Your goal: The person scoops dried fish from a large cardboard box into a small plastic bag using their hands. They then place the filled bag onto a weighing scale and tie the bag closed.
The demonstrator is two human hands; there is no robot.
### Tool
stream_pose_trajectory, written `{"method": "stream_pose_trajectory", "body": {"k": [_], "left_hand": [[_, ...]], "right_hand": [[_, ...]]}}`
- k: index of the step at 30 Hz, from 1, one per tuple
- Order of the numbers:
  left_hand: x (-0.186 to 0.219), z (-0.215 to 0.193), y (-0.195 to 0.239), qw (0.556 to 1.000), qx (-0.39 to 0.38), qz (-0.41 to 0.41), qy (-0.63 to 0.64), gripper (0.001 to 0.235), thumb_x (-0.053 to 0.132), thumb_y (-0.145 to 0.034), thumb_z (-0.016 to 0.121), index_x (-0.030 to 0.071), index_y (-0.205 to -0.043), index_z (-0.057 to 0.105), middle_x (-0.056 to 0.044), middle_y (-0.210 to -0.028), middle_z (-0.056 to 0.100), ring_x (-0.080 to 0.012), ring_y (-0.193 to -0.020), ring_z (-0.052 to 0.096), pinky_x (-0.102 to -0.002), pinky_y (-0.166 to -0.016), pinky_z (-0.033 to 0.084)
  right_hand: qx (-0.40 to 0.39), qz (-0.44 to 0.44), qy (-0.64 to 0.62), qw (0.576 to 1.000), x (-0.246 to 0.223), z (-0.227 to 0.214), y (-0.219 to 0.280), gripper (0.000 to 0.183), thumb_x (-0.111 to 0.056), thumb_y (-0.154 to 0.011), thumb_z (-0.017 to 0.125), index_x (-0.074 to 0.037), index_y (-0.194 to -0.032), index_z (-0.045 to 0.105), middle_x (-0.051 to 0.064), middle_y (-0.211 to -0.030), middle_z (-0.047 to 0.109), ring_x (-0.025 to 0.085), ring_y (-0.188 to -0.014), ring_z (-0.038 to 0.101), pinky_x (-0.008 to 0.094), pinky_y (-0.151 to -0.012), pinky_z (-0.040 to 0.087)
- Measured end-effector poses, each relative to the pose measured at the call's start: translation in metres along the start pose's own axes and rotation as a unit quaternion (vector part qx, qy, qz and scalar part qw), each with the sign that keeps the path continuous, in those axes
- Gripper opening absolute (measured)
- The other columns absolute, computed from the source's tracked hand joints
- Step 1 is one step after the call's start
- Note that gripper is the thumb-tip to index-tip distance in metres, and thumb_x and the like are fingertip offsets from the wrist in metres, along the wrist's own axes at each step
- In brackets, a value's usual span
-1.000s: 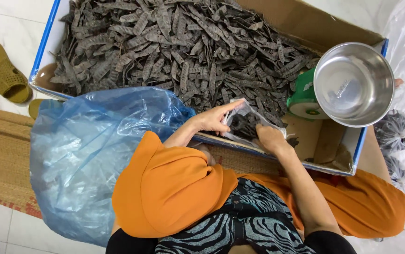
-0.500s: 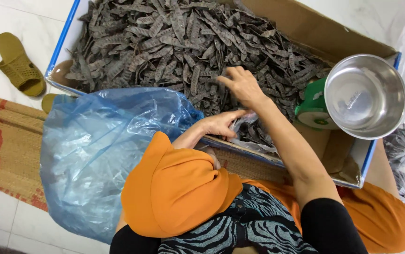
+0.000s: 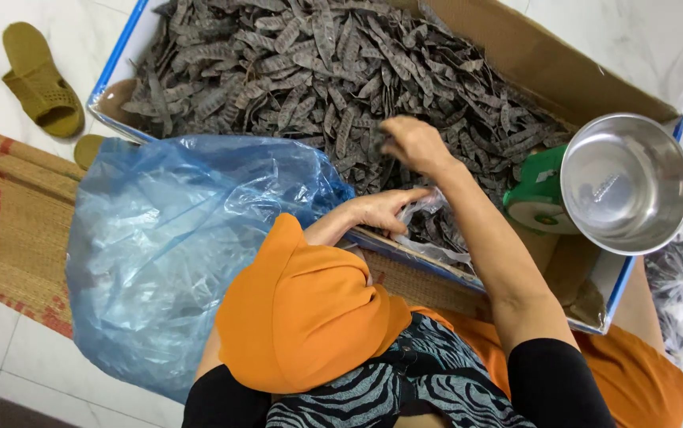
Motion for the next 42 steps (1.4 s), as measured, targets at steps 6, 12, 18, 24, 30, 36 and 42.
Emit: {"method": "stream_pose_trajectory", "body": {"k": [6, 12, 18, 24, 30, 36, 42], "left_hand": [[-0.003, 0.001, 0.004, 1.0, -0.01, -0.004, 0.0, 0.104, -0.003, -0.074, 0.07, 0.005, -0.162, 0.016, -0.026, -0.151, 0.045, -0.0201, -0.083, 0.074, -0.031, -0.064, 0.064], [-0.001, -0.002, 0.002, 1.0, -0.006, 0.006, -0.002, 0.103, -0.003, -0.075, 0.07, 0.004, -0.162, 0.015, -0.026, -0.152, 0.042, -0.0211, -0.082, 0.074, -0.032, -0.063, 0.064], [-0.006, 0.002, 0.004, 1.0, -0.008, 0.012, 0.006, 0.102, -0.003, -0.076, 0.07, 0.004, -0.162, 0.015, -0.027, -0.154, 0.039, -0.0221, -0.082, 0.074, -0.032, -0.062, 0.065], [-0.007, 0.002, -0.002, 1.0, -0.019, 0.01, 0.007, 0.101, -0.002, -0.077, 0.07, 0.004, -0.161, 0.014, -0.027, -0.155, 0.035, -0.023, -0.081, 0.074, -0.033, -0.061, 0.065], [-0.003, -0.002, 0.004, 0.999, -0.025, 0.033, 0.027, 0.101, -0.003, -0.078, 0.07, 0.003, -0.161, 0.012, -0.028, -0.158, 0.028, -0.0236, -0.083, 0.075, -0.033, -0.061, 0.067], [0.006, -0.002, 0.007, 1.0, -0.003, -0.013, 0.025, 0.103, -0.002, -0.076, 0.07, -0.003, -0.16, 0.009, -0.032, -0.146, 0.044, -0.0233, -0.07, 0.073, -0.032, -0.056, 0.064], [0.001, -0.001, 0.005, 1.0, -0.002, 0.009, 0.017, 0.103, -0.004, -0.077, 0.069, 0.002, -0.161, 0.011, -0.033, -0.143, 0.047, -0.0214, -0.07, 0.072, -0.032, -0.056, 0.063]], "right_hand": [[0.009, -0.048, 0.143, 0.989, -0.005, 0.03, -0.018, 0.047, -0.003, -0.087, 0.063, -0.013, -0.133, 0.066, 0.011, -0.11, 0.06, 0.03, -0.098, 0.063, 0.042, -0.082, 0.051], [0.007, -0.064, 0.178, 0.982, 0.003, 0.011, 0.003, 0.016, -0.012, -0.085, 0.069, -0.011, -0.101, 0.07, 0.009, -0.108, 0.06, 0.03, -0.106, 0.06, 0.043, -0.085, 0.048], [0.021, 0.042, 0.027, 0.999, 0.022, -0.006, 0.016, 0.02, -0.013, -0.087, 0.071, -0.006, -0.103, 0.063, 0.017, -0.097, 0.066, 0.04, -0.097, 0.064, 0.051, -0.088, 0.05], [0.042, 0.22, -0.109, 0.969, 0.01, 0.032, -0.036, 0.025, -0.024, -0.097, 0.065, -0.003, -0.11, 0.063, 0.024, -0.096, 0.07, 0.044, -0.088, 0.069, 0.052, -0.078, 0.054], [-0.002, 0.224, 0.042, 0.974, -0.015, 0.056, -0.077, 0.04, -0.045, -0.096, 0.067, -0.006, -0.102, 0.071, 0.02, -0.098, 0.072, 0.042, -0.09, 0.07, 0.052, -0.076, 0.055], [-0.164, 0.289, 0.085, 0.939, -0.025, 0.05, -0.094, 0.069, -0.062, -0.076, 0.083, -0.001, -0.104, 0.071, 0.02, -0.104, 0.072, 0.038, -0.1, 0.071, 0.047, -0.085, 0.057], [-0.113, 0.222, 0.055, 0.967, 0.014, 0.074, -0.064, 0.04, -0.031, -0.08, 0.082, -0.004, -0.108, 0.073, 0.022, -0.114, 0.069, 0.04, -0.108, 0.066, 0.048, -0.089, 0.054]]}}
Point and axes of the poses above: each hand's wrist, its own y-axis away from the middle knuckle, its own z-axis out of the palm, x = y × z, the point moved 2 cm from there along -y, towards the middle knuckle
